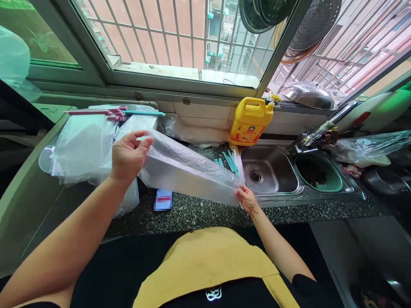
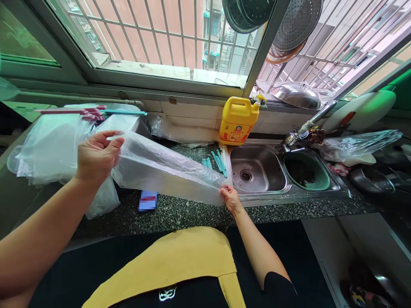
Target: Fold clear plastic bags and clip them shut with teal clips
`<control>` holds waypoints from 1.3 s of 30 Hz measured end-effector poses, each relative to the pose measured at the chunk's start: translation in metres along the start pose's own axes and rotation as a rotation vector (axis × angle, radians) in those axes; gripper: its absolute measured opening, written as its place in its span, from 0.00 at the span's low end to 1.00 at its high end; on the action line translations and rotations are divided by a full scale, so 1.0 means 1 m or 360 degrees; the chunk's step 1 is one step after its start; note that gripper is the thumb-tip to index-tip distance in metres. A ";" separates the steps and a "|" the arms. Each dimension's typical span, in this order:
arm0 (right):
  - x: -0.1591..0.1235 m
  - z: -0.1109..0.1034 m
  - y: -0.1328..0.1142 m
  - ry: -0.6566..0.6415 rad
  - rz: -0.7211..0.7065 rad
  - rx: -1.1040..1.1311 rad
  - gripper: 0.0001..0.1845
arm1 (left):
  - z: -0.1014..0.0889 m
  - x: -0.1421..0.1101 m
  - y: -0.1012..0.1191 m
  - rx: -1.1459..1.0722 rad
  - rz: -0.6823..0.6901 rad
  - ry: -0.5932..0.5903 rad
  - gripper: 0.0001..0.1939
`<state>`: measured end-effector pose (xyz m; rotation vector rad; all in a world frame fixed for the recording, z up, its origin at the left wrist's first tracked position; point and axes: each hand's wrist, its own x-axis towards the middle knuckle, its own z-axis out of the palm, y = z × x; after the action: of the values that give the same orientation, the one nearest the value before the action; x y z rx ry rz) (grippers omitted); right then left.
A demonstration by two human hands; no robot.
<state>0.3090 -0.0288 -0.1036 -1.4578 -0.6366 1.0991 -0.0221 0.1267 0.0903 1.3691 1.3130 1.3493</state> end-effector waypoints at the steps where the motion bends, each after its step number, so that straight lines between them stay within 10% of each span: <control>1: 0.000 -0.002 -0.005 0.0044 -0.0018 -0.0029 0.30 | 0.000 -0.004 0.002 0.0020 0.0088 -0.0046 0.14; 5: 0.004 0.014 -0.058 0.0078 -0.0457 -0.0288 0.33 | 0.012 -0.024 0.021 0.0121 0.0478 -0.0555 0.21; 9: 0.007 0.072 -0.130 -0.0668 -0.0948 -0.0326 0.32 | 0.038 -0.036 0.048 0.0143 0.0671 -0.1138 0.20; 12: 0.003 0.112 -0.157 -0.1173 -0.0885 -0.0160 0.33 | 0.049 -0.034 0.063 0.0144 0.0758 -0.1320 0.21; 20: -0.011 0.114 -0.168 -0.0954 -0.0862 -0.0004 0.16 | 0.017 -0.028 0.029 -0.0526 0.0426 -0.0830 0.33; 28: -0.003 0.109 -0.169 -0.0901 -0.0827 0.0002 0.18 | 0.047 -0.054 0.002 -0.0937 -0.0256 -0.0681 0.18; 39: -0.002 0.143 -0.165 -0.1200 -0.0430 0.0224 0.26 | 0.085 -0.062 0.019 -0.0927 -0.0001 -0.0824 0.16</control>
<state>0.2130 0.0683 0.0672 -0.7746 -1.2113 1.4377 0.0701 0.0737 0.0886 1.1850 0.5186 1.1425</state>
